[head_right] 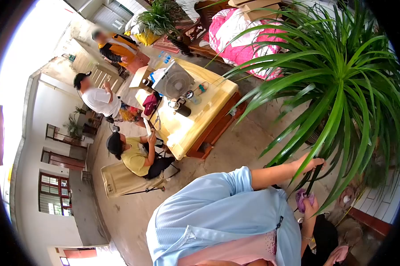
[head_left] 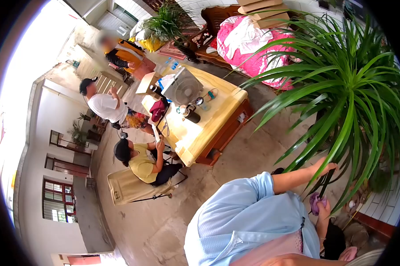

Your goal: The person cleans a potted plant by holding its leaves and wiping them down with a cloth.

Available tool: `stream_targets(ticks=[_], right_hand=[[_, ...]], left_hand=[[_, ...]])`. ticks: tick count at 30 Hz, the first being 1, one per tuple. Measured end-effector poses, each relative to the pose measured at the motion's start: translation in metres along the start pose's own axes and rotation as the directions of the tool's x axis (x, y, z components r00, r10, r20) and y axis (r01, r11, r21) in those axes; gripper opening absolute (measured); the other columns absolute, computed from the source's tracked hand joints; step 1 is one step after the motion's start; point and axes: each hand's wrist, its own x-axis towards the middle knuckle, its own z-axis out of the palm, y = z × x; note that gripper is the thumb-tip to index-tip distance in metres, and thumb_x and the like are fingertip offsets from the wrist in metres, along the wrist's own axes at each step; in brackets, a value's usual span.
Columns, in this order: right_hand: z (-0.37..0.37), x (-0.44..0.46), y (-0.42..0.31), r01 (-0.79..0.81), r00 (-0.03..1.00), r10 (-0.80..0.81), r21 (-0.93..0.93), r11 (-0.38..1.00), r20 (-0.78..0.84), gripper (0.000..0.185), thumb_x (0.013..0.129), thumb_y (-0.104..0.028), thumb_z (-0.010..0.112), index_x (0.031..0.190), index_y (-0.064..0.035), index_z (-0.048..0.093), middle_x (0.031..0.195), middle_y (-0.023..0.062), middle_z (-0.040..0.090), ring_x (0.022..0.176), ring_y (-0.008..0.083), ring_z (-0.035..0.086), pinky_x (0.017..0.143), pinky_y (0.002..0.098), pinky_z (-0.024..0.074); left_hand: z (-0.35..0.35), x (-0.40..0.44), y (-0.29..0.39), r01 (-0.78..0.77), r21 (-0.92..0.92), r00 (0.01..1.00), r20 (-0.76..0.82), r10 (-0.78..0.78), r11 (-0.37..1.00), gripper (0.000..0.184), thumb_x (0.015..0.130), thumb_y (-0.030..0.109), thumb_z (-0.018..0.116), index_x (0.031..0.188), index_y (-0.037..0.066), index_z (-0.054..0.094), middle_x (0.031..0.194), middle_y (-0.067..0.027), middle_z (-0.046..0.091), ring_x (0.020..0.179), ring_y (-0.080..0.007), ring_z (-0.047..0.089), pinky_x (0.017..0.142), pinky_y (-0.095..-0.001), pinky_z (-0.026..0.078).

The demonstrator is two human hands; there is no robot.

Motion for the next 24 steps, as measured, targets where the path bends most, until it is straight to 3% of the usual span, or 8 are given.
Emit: stream_targets(ticks=[5, 7, 10, 13, 16, 20, 23, 24], right_hand=[[-0.001, 0.011, 0.027, -0.033, 0.999, 0.033, 0.001, 0.999, 0.021, 0.021, 0.082, -0.009, 0.059, 0.102, -0.002, 0.06, 0.084, -0.0002, 0.058, 0.073, 0.0096, 0.052, 0.066, 0.0238, 0.0433], [-0.004, 0.018, 0.04, -0.005, 0.999, 0.006, -0.02, 1.0, 0.038, 0.017, 0.081, -0.01, 0.06, 0.097, -0.0029, 0.06, 0.081, -0.0007, 0.057, 0.068, 0.0091, 0.051, 0.061, 0.0235, 0.0426], [-0.005, 0.019, 0.038, -0.118, 0.991, 0.125, -0.129, 0.985, 0.049, 0.016, 0.082, -0.009, 0.059, 0.097, -0.0061, 0.059, 0.082, 0.0001, 0.059, 0.068, 0.0087, 0.053, 0.06, 0.0223, 0.0428], [-0.004, 0.021, 0.047, -0.053, 0.998, 0.057, -0.136, 0.989, 0.026, 0.013, 0.081, -0.009, 0.059, 0.094, -0.0071, 0.059, 0.077, -0.0006, 0.058, 0.063, 0.0079, 0.051, 0.054, 0.022, 0.0408], [-0.004, 0.019, 0.047, -0.112, 0.993, 0.115, -0.115, 0.987, 0.023, 0.011, 0.081, -0.009, 0.06, 0.092, -0.0071, 0.058, 0.076, -0.0012, 0.057, 0.061, 0.0074, 0.05, 0.052, 0.0225, 0.0391], [-0.002, 0.015, 0.043, -0.101, 0.995, 0.099, -0.101, 0.99, -0.016, 0.009, 0.081, -0.01, 0.061, 0.089, -0.007, 0.057, 0.074, -0.0017, 0.056, 0.058, 0.0076, 0.048, 0.049, 0.0236, 0.0375], [-0.009, 0.017, 0.052, -0.191, 0.982, 0.191, -0.105, 0.976, -0.012, 0.009, 0.082, -0.011, 0.061, 0.088, -0.0067, 0.056, 0.074, -0.0011, 0.055, 0.058, 0.0082, 0.048, 0.05, 0.0247, 0.0376], [-0.009, 0.016, 0.056, -0.141, 0.99, 0.141, -0.101, 0.985, -0.006, 0.009, 0.082, -0.011, 0.061, 0.088, -0.0065, 0.056, 0.073, -0.0008, 0.054, 0.058, 0.0082, 0.047, 0.05, 0.025, 0.0372]], left_hand=[[-0.011, -0.012, 0.007, -0.117, -0.017, 0.993, 0.014, 0.117, 0.993, 0.022, 0.087, 0.025, 0.053, 0.091, 0.005, 0.062, 0.077, -0.0018, 0.059, 0.065, -0.0125, 0.05, 0.057, -0.0269, 0.04], [-0.011, -0.03, 0.03, 0.048, -0.056, 0.999, -0.019, -0.049, 0.997, 0.022, 0.088, 0.026, 0.053, 0.092, 0.007, 0.061, 0.075, -0.0003, 0.057, 0.062, -0.0102, 0.047, 0.053, -0.0246, 0.037], [-0.017, -0.02, 0.01, -0.052, -0.081, 0.998, -0.034, 0.05, 0.995, 0.021, 0.089, 0.027, 0.053, 0.093, 0.008, 0.061, 0.075, 0.0011, 0.056, 0.059, -0.0082, 0.044, 0.051, -0.0232, 0.034], [-0.021, -0.025, 0.015, -0.058, -0.104, 0.998, -0.019, 0.057, 0.993, 0.022, 0.09, 0.028, 0.054, 0.094, 0.008, 0.062, 0.076, 0.0015, 0.056, 0.059, -0.0074, 0.044, 0.051, -0.0229, 0.034], [-0.021, -0.018, 0.003, -0.12, -0.142, 0.993, -0.019, 0.119, 0.983, 0.022, 0.09, 0.027, 0.054, 0.096, 0.008, 0.061, 0.075, 0.002, 0.055, 0.059, -0.007, 0.043, 0.05, -0.0227, 0.034], [-0.024, -0.011, -0.002, -0.044, -0.091, 0.999, 0.011, 0.046, 0.995, 0.022, 0.089, 0.027, 0.054, 0.099, 0.008, 0.06, 0.077, 0.002, 0.056, 0.059, -0.0069, 0.043, 0.049, -0.0226, 0.034], [-0.021, -0.016, 0.011, -0.036, -0.083, 0.999, -0.009, 0.035, 0.996, 0.023, 0.088, 0.028, 0.055, 0.097, 0.007, 0.06, 0.076, 0.0009, 0.056, 0.058, -0.008, 0.042, 0.048, -0.0235, 0.035], [-0.021, -0.013, 0.004, -0.029, -0.072, 0.999, -0.022, 0.027, 0.997, 0.023, 0.088, 0.028, 0.055, 0.096, 0.007, 0.06, 0.074, 0.0009, 0.054, 0.058, -0.0085, 0.043, 0.048, -0.024, 0.035]])
